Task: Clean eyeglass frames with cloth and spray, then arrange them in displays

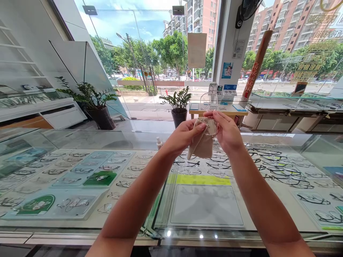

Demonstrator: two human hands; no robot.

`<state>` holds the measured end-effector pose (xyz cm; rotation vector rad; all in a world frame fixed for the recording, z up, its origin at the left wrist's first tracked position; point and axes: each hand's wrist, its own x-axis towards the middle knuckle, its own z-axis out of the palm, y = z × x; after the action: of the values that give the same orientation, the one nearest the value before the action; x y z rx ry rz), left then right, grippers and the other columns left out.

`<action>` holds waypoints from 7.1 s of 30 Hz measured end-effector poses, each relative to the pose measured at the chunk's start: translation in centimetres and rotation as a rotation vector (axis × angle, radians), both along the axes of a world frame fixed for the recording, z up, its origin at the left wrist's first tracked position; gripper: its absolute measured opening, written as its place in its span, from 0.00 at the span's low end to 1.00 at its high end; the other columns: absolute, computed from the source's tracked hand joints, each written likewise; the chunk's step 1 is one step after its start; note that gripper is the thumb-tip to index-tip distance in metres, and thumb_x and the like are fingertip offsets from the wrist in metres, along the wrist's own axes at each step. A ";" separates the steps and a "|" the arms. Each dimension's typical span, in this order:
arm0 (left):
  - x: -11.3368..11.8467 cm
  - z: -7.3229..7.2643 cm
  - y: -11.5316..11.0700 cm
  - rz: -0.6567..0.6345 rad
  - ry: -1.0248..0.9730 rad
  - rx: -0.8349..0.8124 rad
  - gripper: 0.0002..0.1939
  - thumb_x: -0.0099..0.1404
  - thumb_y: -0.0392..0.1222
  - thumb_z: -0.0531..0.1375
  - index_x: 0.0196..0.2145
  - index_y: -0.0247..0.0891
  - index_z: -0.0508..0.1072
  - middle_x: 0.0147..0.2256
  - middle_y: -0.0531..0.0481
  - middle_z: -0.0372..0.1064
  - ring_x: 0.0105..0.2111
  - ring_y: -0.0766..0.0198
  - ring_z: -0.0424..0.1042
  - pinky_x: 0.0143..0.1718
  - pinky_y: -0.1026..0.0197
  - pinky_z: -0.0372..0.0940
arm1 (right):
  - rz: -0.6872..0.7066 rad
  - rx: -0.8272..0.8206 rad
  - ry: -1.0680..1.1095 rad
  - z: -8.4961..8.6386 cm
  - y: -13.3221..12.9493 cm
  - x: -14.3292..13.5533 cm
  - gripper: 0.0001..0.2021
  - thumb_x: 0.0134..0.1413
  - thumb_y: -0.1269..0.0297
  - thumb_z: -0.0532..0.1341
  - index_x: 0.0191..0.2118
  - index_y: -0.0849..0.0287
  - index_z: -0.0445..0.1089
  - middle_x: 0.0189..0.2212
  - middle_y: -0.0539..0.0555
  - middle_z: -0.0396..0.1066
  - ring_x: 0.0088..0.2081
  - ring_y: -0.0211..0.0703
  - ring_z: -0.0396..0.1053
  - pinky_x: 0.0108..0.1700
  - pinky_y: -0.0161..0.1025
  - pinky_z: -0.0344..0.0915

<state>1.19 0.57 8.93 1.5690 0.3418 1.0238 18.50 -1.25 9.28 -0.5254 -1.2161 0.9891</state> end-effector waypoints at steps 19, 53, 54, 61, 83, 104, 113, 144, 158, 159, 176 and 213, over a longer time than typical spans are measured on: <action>0.4 0.2 -0.7 0.014 -0.011 0.060 0.21 0.61 0.48 0.78 0.48 0.36 0.83 0.38 0.48 0.78 0.35 0.65 0.74 0.38 0.63 0.69 | 0.009 -0.033 0.121 -0.3 -0.1 -0.8 0.14 0.60 0.44 0.73 0.40 0.49 0.85 0.45 0.51 0.82 0.42 0.42 0.76 0.44 0.41 0.76; 1.7 -0.7 0.2 0.348 -0.120 0.089 0.28 0.65 0.68 0.71 0.36 0.36 0.79 0.31 0.51 0.76 0.30 0.66 0.70 0.33 0.61 0.64 | 0.031 -0.009 -0.021 -0.2 -0.3 -1.2 0.13 0.63 0.45 0.70 0.40 0.47 0.85 0.43 0.51 0.83 0.48 0.47 0.77 0.50 0.44 0.75; 1.7 -0.8 0.2 0.342 -0.125 0.078 0.28 0.64 0.68 0.72 0.36 0.36 0.79 0.31 0.50 0.76 0.30 0.66 0.71 0.34 0.61 0.65 | 0.026 -0.007 -0.045 -0.3 -0.2 -1.1 0.14 0.63 0.44 0.70 0.40 0.47 0.85 0.43 0.51 0.83 0.48 0.47 0.77 0.49 0.44 0.75; 1.4 -1.0 0.5 0.244 -0.104 0.028 0.25 0.63 0.61 0.75 0.40 0.35 0.80 0.33 0.49 0.77 0.32 0.65 0.74 0.37 0.61 0.69 | 0.011 -0.008 -0.068 -0.4 0.1 -0.9 0.14 0.61 0.43 0.71 0.41 0.46 0.87 0.39 0.52 0.82 0.43 0.47 0.75 0.40 0.43 0.72; 2.1 -1.1 0.0 0.226 -0.130 0.082 0.25 0.63 0.59 0.76 0.46 0.37 0.79 0.34 0.50 0.76 0.32 0.66 0.72 0.36 0.62 0.68 | -0.094 0.010 -0.078 -1.1 0.0 -1.9 0.19 0.63 0.39 0.68 0.42 0.48 0.85 0.39 0.51 0.78 0.34 0.40 0.66 0.32 0.38 0.63; 0.4 -0.3 0.5 -0.028 -0.073 0.057 0.22 0.60 0.52 0.79 0.44 0.37 0.81 0.36 0.49 0.76 0.34 0.65 0.72 0.38 0.62 0.66 | -0.061 0.011 0.087 -0.8 0.4 -1.5 0.10 0.59 0.53 0.68 0.38 0.49 0.86 0.41 0.53 0.83 0.43 0.46 0.75 0.40 0.40 0.72; 1.3 -0.6 0.3 0.149 -0.129 0.048 0.23 0.58 0.53 0.80 0.41 0.36 0.80 0.32 0.51 0.76 0.30 0.67 0.72 0.34 0.63 0.66 | -0.067 0.010 0.050 -1.6 0.5 -2.3 0.13 0.61 0.49 0.69 0.42 0.49 0.86 0.46 0.54 0.82 0.35 0.41 0.70 0.25 0.35 0.57; 0.2 -0.2 1.0 0.074 -0.164 -0.275 0.20 0.69 0.54 0.72 0.43 0.32 0.84 0.36 0.44 0.81 0.35 0.62 0.78 0.39 0.62 0.71 | -0.087 0.028 0.110 -0.9 1.5 -0.1 0.13 0.61 0.51 0.68 0.42 0.52 0.85 0.48 0.56 0.84 0.46 0.48 0.78 0.43 0.45 0.74; 2.5 -0.9 0.1 0.394 -0.345 -0.110 0.23 0.69 0.62 0.71 0.46 0.39 0.83 0.42 0.45 0.83 0.49 0.56 0.81 0.52 0.57 0.74 | -0.814 0.369 -0.494 -2.2 -0.5 -3.1 0.17 0.76 0.53 0.60 0.52 0.54 0.85 0.46 0.60 0.77 0.51 0.53 0.72 0.57 0.53 0.71; 2.9 -1.1 -0.4 0.390 -0.323 -0.069 0.23 0.69 0.63 0.70 0.45 0.39 0.83 0.42 0.44 0.83 0.50 0.55 0.80 0.53 0.57 0.73 | -0.891 0.383 -0.552 -2.6 -0.6 -3.4 0.18 0.77 0.54 0.59 0.52 0.56 0.85 0.45 0.61 0.77 0.51 0.54 0.71 0.56 0.54 0.71; 2.5 -2.3 1.3 0.359 -0.003 -0.078 0.22 0.69 0.61 0.69 0.38 0.35 0.84 0.36 0.46 0.80 0.38 0.58 0.76 0.46 0.57 0.69 | -1.110 0.394 -0.658 -0.9 -0.6 -0.5 0.16 0.77 0.57 0.59 0.45 0.57 0.84 0.42 0.60 0.75 0.46 0.54 0.68 0.54 0.54 0.65; 0.3 -0.4 -0.3 0.233 0.241 0.198 0.30 0.72 0.69 0.63 0.28 0.39 0.77 0.26 0.51 0.68 0.27 0.64 0.61 0.30 0.60 0.56 | -0.567 0.206 -0.498 1.8 -1.3 4.3 0.13 0.68 0.57 0.63 0.38 0.54 0.83 0.40 0.55 0.84 0.47 0.51 0.78 0.56 0.52 0.69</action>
<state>1.53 0.28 8.52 1.8701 0.6158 1.0727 22.75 -2.52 11.08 -0.9229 -1.4697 0.2474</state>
